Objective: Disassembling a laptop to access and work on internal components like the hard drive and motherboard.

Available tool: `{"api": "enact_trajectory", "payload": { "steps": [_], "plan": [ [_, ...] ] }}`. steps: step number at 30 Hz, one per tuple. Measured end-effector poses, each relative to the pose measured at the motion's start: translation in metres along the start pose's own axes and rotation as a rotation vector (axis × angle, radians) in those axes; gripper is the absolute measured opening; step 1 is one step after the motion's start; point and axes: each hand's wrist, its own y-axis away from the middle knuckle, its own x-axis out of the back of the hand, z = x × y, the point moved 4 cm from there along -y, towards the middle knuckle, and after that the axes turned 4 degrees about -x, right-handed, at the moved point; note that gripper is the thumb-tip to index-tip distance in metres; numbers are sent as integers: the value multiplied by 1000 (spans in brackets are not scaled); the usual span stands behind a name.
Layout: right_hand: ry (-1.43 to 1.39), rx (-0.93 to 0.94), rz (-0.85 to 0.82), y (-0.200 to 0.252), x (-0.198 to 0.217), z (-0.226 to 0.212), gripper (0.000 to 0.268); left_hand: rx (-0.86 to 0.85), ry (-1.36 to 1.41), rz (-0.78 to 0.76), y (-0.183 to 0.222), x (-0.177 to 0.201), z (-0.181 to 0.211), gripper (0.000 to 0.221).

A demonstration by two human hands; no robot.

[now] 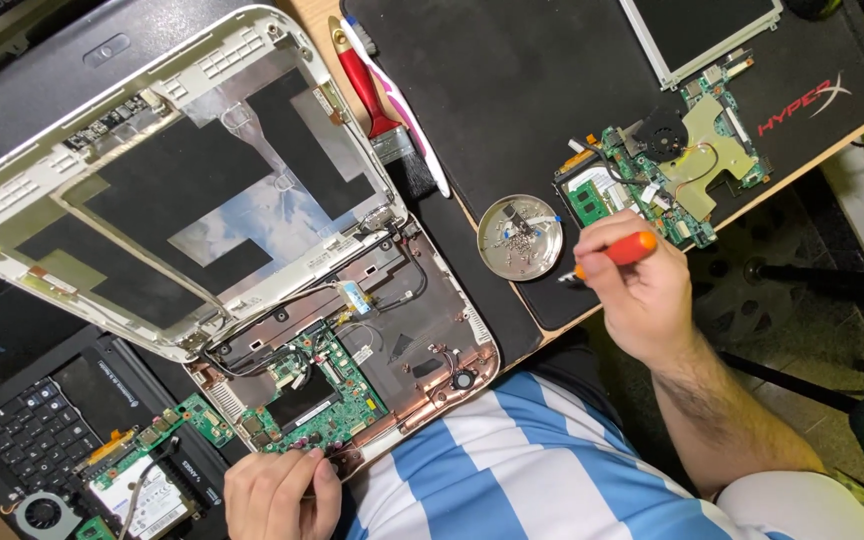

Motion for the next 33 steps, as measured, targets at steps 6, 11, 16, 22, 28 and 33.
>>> {"api": "enact_trajectory", "payload": {
  "steps": [6,11,16,22,28,33],
  "plan": [
    [-138,-161,84,0,-16,-6,31,76,-32,-19,6,1,3,10],
    [-61,-63,79,-4,-16,-10,29,96,-28,-23,2,1,5,9],
    [72,13,86,-3,-18,-7,28,92,-11,-34,1,2,5,10],
    [107,82,85,-4,-20,-6,27,117,-17,-47,4,2,5,7],
    [81,75,79,-3,-19,-4,32,111,-11,-37,-1,2,7,8],
    [-145,-58,86,-4,-20,-8,29,84,60,-33,-20,8,10,10]
  ]
}}
